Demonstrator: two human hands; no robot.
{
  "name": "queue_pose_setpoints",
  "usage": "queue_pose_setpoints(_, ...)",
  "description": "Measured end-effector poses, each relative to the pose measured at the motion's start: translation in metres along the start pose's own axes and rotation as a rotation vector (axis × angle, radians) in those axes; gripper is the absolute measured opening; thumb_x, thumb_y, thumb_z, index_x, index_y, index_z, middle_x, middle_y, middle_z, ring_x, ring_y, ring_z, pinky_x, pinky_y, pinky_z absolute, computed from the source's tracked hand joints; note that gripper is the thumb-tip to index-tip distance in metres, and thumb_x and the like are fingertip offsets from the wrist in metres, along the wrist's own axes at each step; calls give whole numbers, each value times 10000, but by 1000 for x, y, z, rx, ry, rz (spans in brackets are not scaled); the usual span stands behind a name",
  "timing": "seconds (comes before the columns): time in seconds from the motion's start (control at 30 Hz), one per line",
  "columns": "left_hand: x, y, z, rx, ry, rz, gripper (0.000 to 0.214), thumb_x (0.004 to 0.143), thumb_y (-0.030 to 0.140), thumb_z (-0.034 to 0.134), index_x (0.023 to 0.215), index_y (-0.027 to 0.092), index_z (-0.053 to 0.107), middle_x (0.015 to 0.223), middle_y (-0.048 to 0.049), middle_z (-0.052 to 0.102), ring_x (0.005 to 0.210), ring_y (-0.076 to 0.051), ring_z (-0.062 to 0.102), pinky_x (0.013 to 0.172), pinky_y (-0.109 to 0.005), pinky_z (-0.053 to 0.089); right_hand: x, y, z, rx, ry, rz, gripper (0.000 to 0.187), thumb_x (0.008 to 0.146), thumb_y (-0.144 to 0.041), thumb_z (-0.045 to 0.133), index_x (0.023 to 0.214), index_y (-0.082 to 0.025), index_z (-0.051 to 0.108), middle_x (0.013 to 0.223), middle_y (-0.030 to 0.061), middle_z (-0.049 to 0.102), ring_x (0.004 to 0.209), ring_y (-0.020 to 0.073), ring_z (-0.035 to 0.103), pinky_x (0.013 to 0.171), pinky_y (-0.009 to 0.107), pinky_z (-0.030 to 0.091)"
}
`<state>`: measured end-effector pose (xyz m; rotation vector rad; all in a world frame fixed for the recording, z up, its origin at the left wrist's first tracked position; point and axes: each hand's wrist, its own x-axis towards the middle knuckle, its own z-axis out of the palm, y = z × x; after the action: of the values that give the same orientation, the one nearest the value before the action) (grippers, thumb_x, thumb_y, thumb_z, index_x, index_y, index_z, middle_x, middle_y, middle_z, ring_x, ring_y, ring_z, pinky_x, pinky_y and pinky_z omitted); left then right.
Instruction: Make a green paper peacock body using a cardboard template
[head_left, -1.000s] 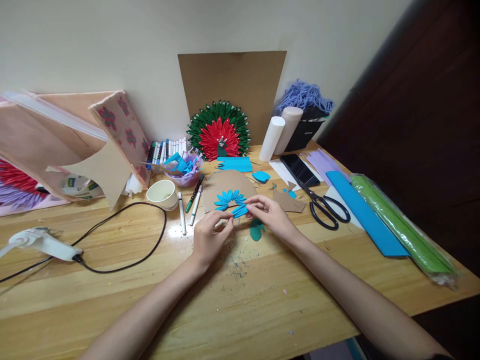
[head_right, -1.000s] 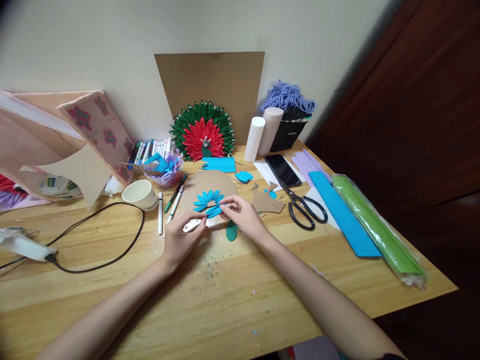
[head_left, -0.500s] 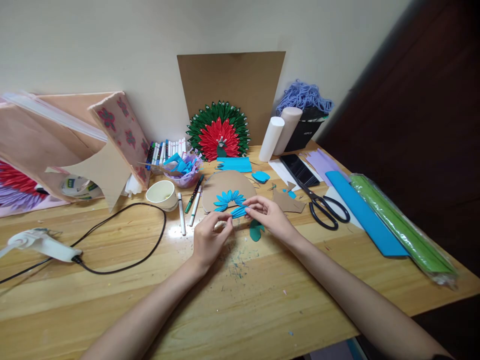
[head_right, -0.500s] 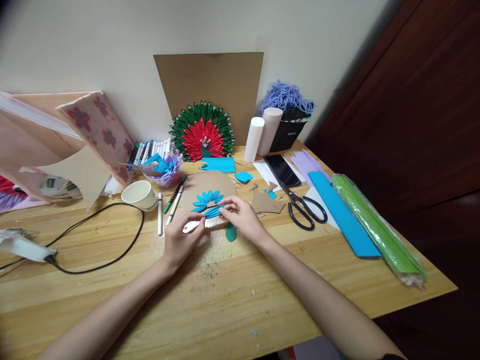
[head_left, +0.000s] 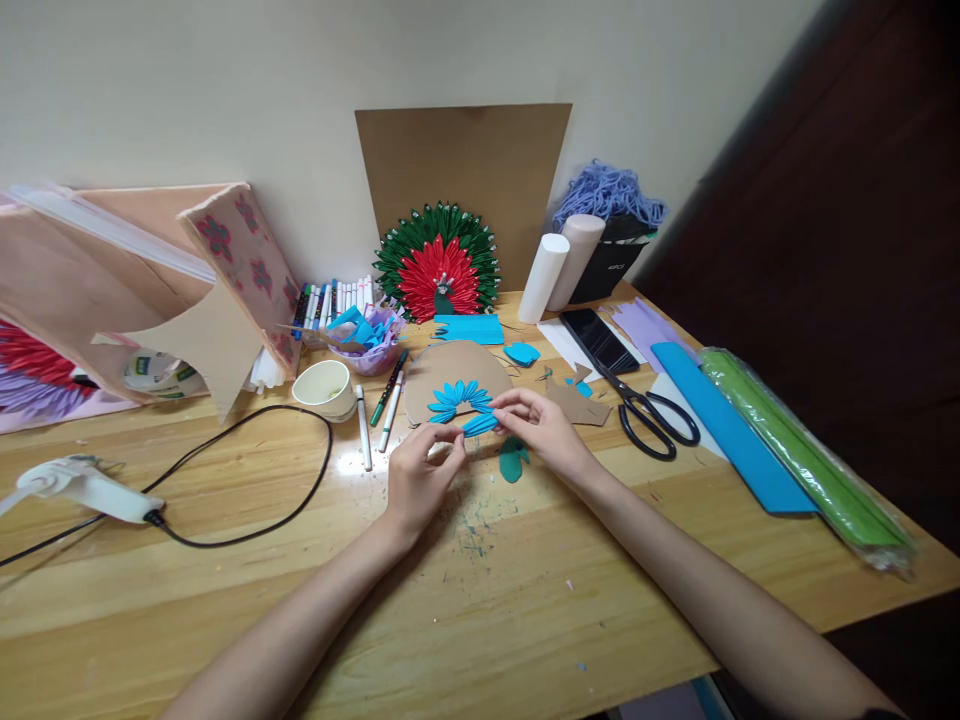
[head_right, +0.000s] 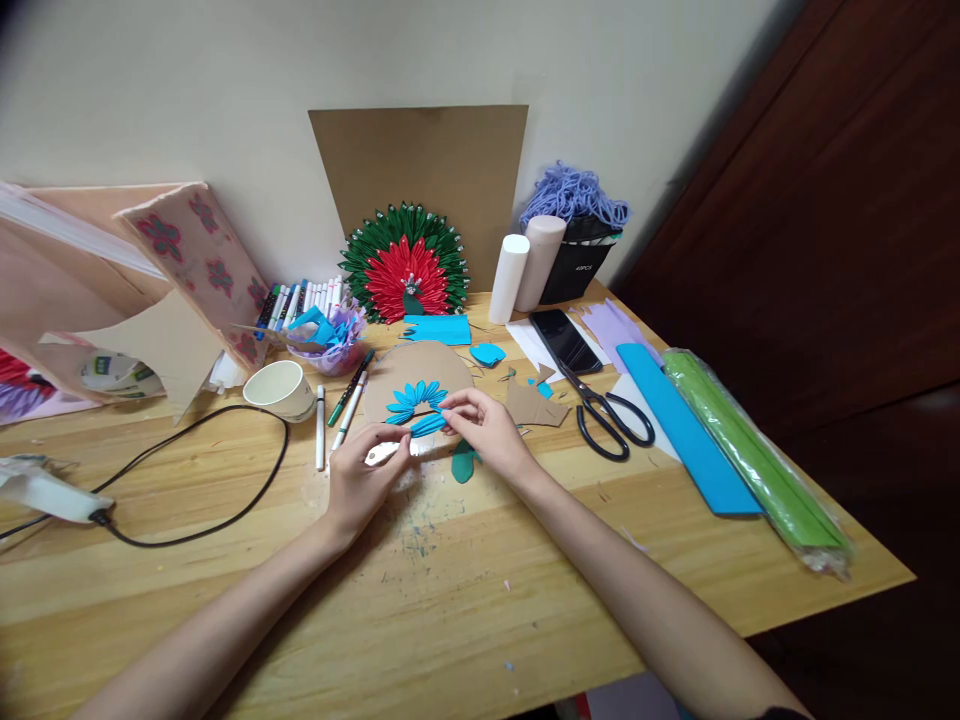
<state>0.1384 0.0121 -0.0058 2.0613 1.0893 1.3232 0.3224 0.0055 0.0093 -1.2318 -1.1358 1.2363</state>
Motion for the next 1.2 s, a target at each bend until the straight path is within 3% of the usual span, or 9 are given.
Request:
queue_pose_setpoints(0.2, 1, -1, 1, -8, 11, -20, 47, 789, 162, 613, 787, 167, 660, 769, -33, 690, 725, -143, 640, 680, -249, 501, 1, -4, -5, -137, -37, -72, 207, 697, -337, 687, 812, -177, 627, 841, 44, 658, 799, 174, 625, 755, 322, 493)
queue_pose_setpoints(0.5, -2, 2, 0, -21, -25, -38, 50, 796, 178, 599, 787, 182, 648, 782, -31, 684, 733, -149, 639, 626, -242, 525, 0, -3, -5, -214, -69, -80, 192, 716, -339, 678, 811, -178, 634, 830, 44, 664, 768, 173, 626, 714, 319, 506)
queue_pose_setpoints(0.77, -4, -3, 2, -26, -49, 17, 40, 801, 174, 593, 803, 186, 631, 795, -33, 675, 751, -154, 635, 680, -276, 531, -4, 2, 0, -219, -139, -139, 146, 757, -302, 659, 841, -186, 635, 837, 31, 638, 770, 165, 624, 711, 306, 512)
queue_pose_setpoints(1.0, -3, -3, 2, -14, -74, 47, 38, 801, 159, 595, 807, 180, 625, 778, -27, 670, 733, -142, 623, 677, -260, 504, -9, -1, 0, -624, -87, -527, 65, 787, -204, 630, 838, -219, 667, 1070, 75, 547, 1072, 220, 526, 928, 401, 436)
queue_pose_setpoints(1.2, -5, -2, 4, -61, -138, 7, 51, 815, 182, 572, 816, 187, 624, 786, -41, 662, 732, -152, 619, 633, -258, 520, -10, -3, 0, -882, -131, -752, 88, 831, -189, 577, 864, -212, 656, 1087, 101, 561, 1053, 244, 511, 890, 438, 446)
